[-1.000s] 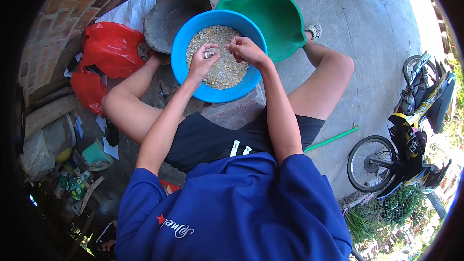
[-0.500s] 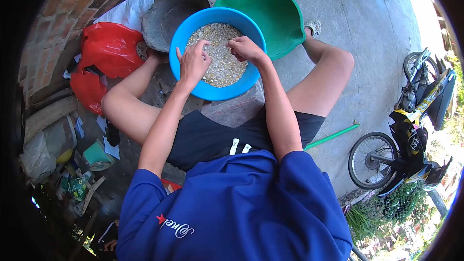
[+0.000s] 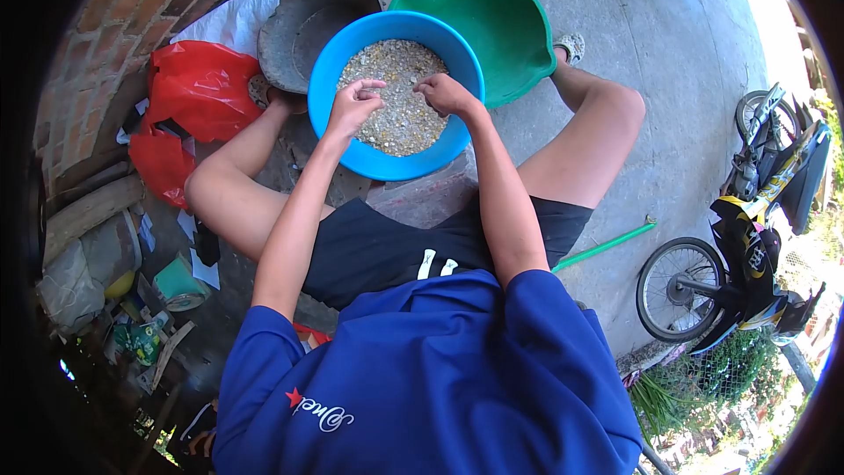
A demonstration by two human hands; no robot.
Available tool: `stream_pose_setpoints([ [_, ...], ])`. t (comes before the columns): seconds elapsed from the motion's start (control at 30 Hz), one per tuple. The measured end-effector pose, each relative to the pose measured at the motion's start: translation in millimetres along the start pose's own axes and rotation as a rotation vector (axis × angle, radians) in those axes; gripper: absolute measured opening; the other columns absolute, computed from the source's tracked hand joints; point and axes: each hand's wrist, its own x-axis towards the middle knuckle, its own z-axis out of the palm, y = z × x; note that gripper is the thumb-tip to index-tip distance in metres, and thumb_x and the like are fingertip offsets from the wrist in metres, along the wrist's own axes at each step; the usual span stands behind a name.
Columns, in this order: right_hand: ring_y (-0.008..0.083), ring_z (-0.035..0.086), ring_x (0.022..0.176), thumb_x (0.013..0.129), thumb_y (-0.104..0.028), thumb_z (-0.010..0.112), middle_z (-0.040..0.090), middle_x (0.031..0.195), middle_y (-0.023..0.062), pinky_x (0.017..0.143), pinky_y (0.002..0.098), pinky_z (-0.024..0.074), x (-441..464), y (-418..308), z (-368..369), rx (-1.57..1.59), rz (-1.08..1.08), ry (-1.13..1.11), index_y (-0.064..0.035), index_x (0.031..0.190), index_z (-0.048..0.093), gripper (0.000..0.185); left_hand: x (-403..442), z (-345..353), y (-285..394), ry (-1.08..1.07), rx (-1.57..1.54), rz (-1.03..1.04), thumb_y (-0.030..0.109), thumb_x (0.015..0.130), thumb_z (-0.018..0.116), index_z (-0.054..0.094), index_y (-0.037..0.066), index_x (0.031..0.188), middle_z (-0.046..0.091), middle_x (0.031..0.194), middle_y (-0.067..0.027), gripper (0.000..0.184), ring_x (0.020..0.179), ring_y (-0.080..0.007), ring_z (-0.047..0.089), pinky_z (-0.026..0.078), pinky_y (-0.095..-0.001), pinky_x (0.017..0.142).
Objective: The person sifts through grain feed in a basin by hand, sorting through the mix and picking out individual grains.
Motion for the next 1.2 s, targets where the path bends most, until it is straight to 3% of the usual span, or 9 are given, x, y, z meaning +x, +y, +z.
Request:
stream_pose_setpoints([
  [0.07, 0.0181, 0.057, 0.056, 0.100, -0.016, 0.053, 0.062, 0.071, 0.0082, 0.057, 0.0384, 0.0513, 2.4, 4.5, 0.8, 0.164, 0.028, -0.054, -0.0027, 0.124, 0.072, 0.033, 2.8, -0.2, -9.5, -0.030, -0.081, 0.019, 0.004, 0.080, 0.078, 0.072, 0.006, 0.123, 0.070, 0.111, -0.0129, 0.044, 0.089, -0.0159, 0.069, 0.056, -0.0302, 0.079],
  [0.23, 0.0153, 0.055, 0.054, 0.098, -0.013, 0.052, 0.060, 0.071, 0.0056, 0.052, 0.0347, 0.0480, 1.8, 6.0, 0.6, -0.001, 0.024, -0.070, -0.0008, 0.124, 0.071, 0.034, -4.8, 2.3, 2.2, 0.014, -0.109, -0.097, -0.001, 0.078, 0.082, 0.062, 0.007, 0.139, 0.066, 0.124, -0.0199, 0.064, 0.112, -0.0194, 0.067, 0.056, -0.0335, 0.088],
  [0.47, 0.0183, 0.060, 0.051, 0.087, -0.026, 0.068, 0.064, 0.063, 0.0093, 0.049, 0.0354, 0.0514, 8.1, 17.2, 28.2, -0.322, 0.092, -0.087, -0.0076, 0.103, 0.081, 0.027, -19.2, 6.1, -6.2, 0.120, 0.728, 0.381, -0.009, 0.078, 0.071, 0.060, 0.010, 0.141, 0.065, 0.120, -0.0270, 0.068, 0.096, -0.0425, 0.070, 0.056, -0.0462, 0.086],
  [0.53, 0.0200, 0.066, 0.060, 0.081, -0.025, 0.074, 0.071, 0.071, 0.0101, 0.060, 0.0377, 0.0559, 11.2, 29.5, 42.7, -0.355, 0.040, -0.081, -0.0083, 0.094, 0.082, 0.022, -15.6, 8.5, -20.5, 0.090, 0.797, 0.414, -0.011, 0.077, 0.067, 0.061, 0.009, 0.140, 0.068, 0.114, -0.0270, 0.066, 0.093, -0.0470, 0.068, 0.056, -0.0487, 0.085],
  [0.63, 0.0241, 0.074, 0.078, 0.076, -0.020, 0.077, 0.077, 0.082, 0.0115, 0.077, 0.0390, 0.0583, 14.0, 47.2, 63.0, -0.480, -0.075, -0.067, -0.0080, 0.087, 0.081, 0.016, -16.3, 12.5, -25.5, -0.002, 0.817, 0.306, -0.011, 0.077, 0.063, 0.062, 0.005, 0.136, 0.073, 0.097, -0.0236, 0.062, 0.088, -0.0416, 0.071, 0.057, -0.0463, 0.081],
  [0.83, 0.0290, 0.075, 0.086, 0.074, -0.013, 0.076, 0.077, 0.090, 0.0140, 0.080, 0.0415, 0.0590, 14.1, 72.5, 75.2, -0.675, -0.008, -0.027, -0.0088, 0.084, 0.080, 0.012, -7.4, -1.2, -32.6, -0.154, 0.514, 0.034, -0.008, 0.082, 0.070, 0.064, 0.004, 0.136, 0.075, 0.080, -0.0148, 0.056, 0.073, -0.0190, 0.074, 0.059, -0.0369, 0.072],
  [0.93, 0.0325, 0.074, 0.091, 0.076, -0.012, 0.074, 0.077, 0.094, 0.0156, 0.083, 0.0437, 0.0588, 7.4, 66.5, 79.0, -0.736, 0.059, -0.008, -0.0081, 0.086, 0.080, 0.012, 0.0, -5.9, -34.0, -0.131, 0.354, -0.060, -0.004, 0.086, 0.066, 0.067, 0.000, 0.129, 0.077, 0.090, -0.0156, 0.043, 0.085, -0.0199, 0.076, 0.059, -0.0359, 0.075],
  [1.03, 0.0358, 0.073, 0.098, 0.077, -0.011, 0.071, 0.076, 0.101, 0.0182, 0.087, 0.0459, 0.0584, 5.5, 64.2, 85.8, -0.810, 0.078, -0.005, -0.0058, 0.090, 0.079, 0.016, 4.9, -0.1, -34.1, -0.198, -0.243, -0.228, -0.008, 0.088, 0.058, 0.067, -0.004, 0.126, 0.077, 0.098, -0.0156, 0.039, 0.089, -0.0179, 0.075, 0.059, -0.0320, 0.072],
  [1.2, 0.0371, 0.070, 0.108, 0.080, -0.008, 0.066, 0.073, 0.113, 0.0212, 0.092, 0.0469, 0.0573, -0.9, 52.0, 90.7, -0.871, 0.076, -0.067, -0.0006, 0.101, 0.076, 0.025, 8.3, 0.4, -33.5, -0.164, -0.153, -0.295, -0.007, 0.088, 0.050, 0.071, -0.005, 0.117, 0.076, 0.102, -0.0157, 0.036, 0.079, -0.0159, 0.071, 0.057, -0.0283, 0.071],
])
